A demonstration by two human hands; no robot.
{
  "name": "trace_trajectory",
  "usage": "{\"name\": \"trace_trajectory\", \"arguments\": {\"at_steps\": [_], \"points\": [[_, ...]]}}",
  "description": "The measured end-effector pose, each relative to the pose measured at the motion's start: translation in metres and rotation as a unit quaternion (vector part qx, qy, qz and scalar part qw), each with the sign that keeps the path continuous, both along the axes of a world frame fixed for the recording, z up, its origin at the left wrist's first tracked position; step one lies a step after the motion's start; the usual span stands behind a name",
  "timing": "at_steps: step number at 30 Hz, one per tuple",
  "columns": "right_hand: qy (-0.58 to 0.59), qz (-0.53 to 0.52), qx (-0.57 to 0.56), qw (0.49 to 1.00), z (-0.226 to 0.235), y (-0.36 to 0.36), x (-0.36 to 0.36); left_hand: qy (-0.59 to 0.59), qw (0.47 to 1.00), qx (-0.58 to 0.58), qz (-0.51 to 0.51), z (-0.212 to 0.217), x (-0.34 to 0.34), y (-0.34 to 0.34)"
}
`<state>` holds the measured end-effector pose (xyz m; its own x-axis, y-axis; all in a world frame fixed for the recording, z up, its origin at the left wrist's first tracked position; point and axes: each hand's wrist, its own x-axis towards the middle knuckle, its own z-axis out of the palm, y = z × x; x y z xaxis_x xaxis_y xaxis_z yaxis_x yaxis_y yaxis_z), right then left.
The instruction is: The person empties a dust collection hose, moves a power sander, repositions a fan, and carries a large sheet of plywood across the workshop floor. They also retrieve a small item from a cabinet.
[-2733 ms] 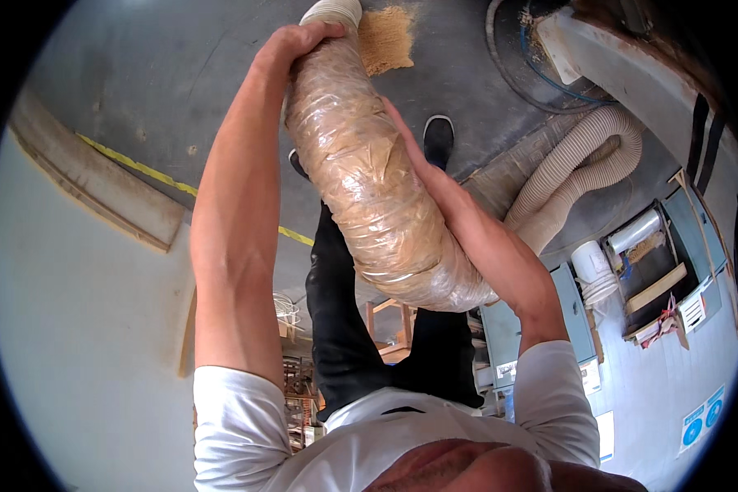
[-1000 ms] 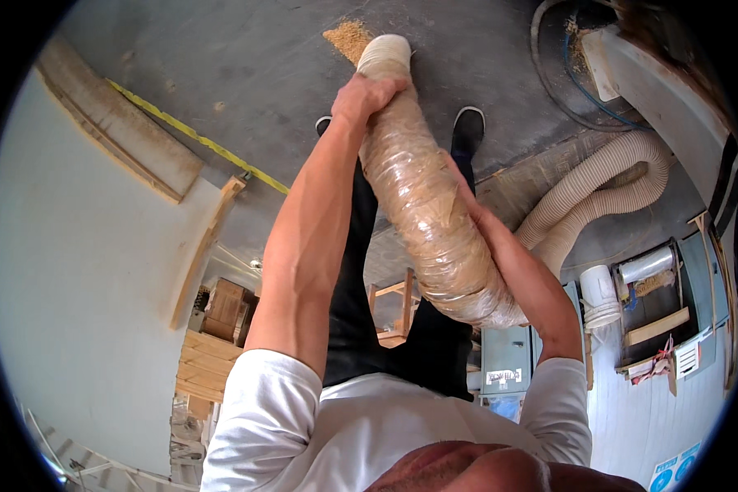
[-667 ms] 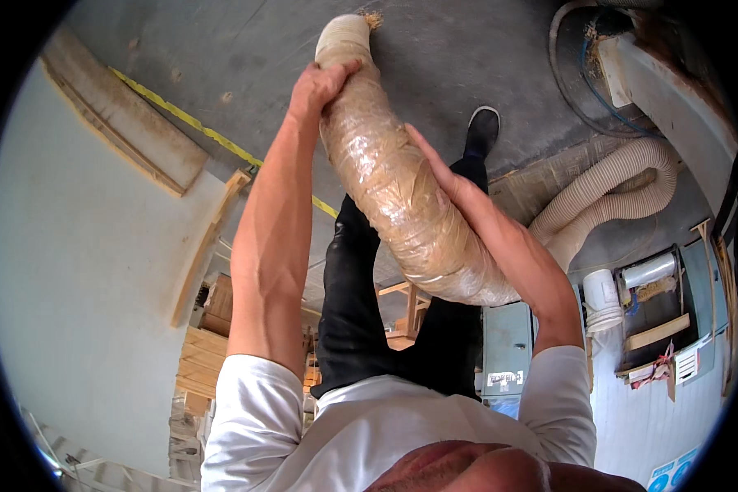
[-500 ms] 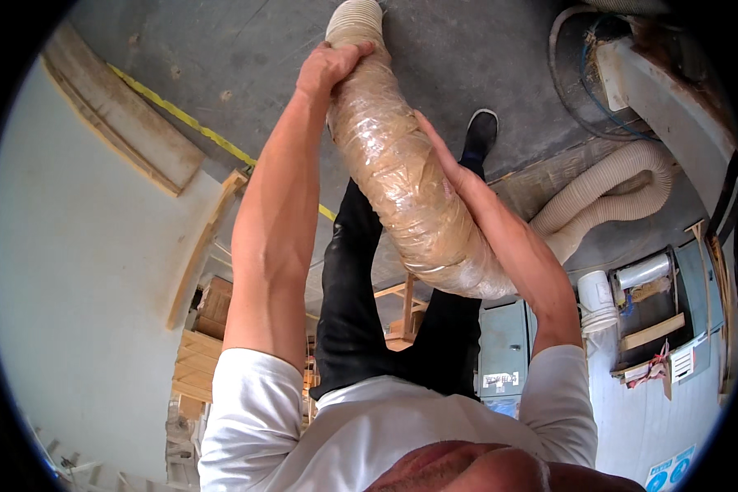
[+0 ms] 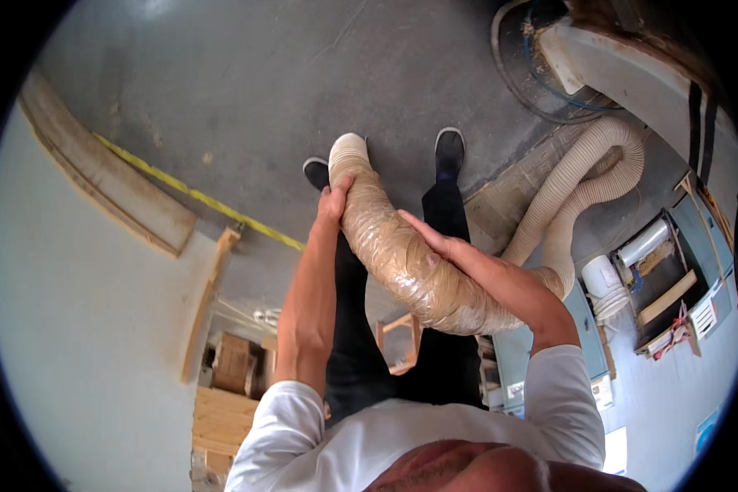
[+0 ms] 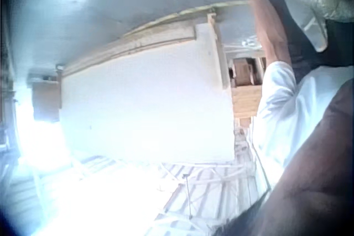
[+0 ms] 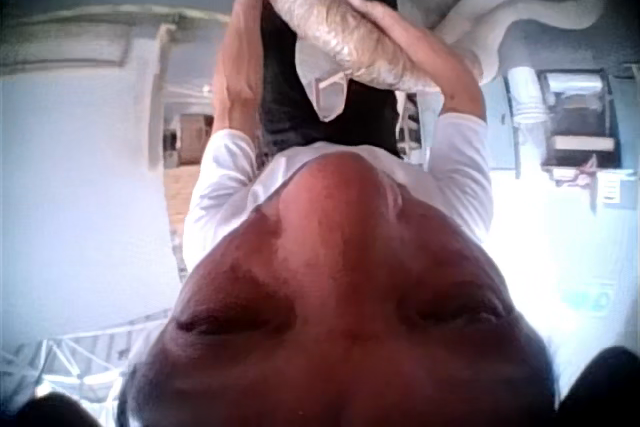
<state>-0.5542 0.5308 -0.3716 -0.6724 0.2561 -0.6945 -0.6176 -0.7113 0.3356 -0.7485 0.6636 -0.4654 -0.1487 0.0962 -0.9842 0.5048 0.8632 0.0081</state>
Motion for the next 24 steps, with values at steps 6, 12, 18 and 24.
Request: {"name": "trace_trajectory", "arguments": {"at_steps": [6, 12, 18, 24], "points": [[-0.073, -0.106, 0.056, 0.990, 0.022, 0.078, 0.060, -0.270, 0.909, 0.005, 0.317, 0.089, 0.091, 0.052], [-0.190, -0.250, 0.101, 0.944, 0.006, 0.138, 0.120, -0.359, 0.894, 0.071, 0.260, 0.121, 0.208, 0.129], [-0.233, -0.290, 0.144, 0.917, 0.003, 0.190, 0.198, -0.391, 0.907, 0.131, 0.089, 0.108, 0.319, 0.208], [-0.226, -0.250, 0.236, 0.912, 0.001, 0.162, 0.194, -0.395, 0.903, 0.135, 0.101, 0.092, 0.296, 0.192]]}}
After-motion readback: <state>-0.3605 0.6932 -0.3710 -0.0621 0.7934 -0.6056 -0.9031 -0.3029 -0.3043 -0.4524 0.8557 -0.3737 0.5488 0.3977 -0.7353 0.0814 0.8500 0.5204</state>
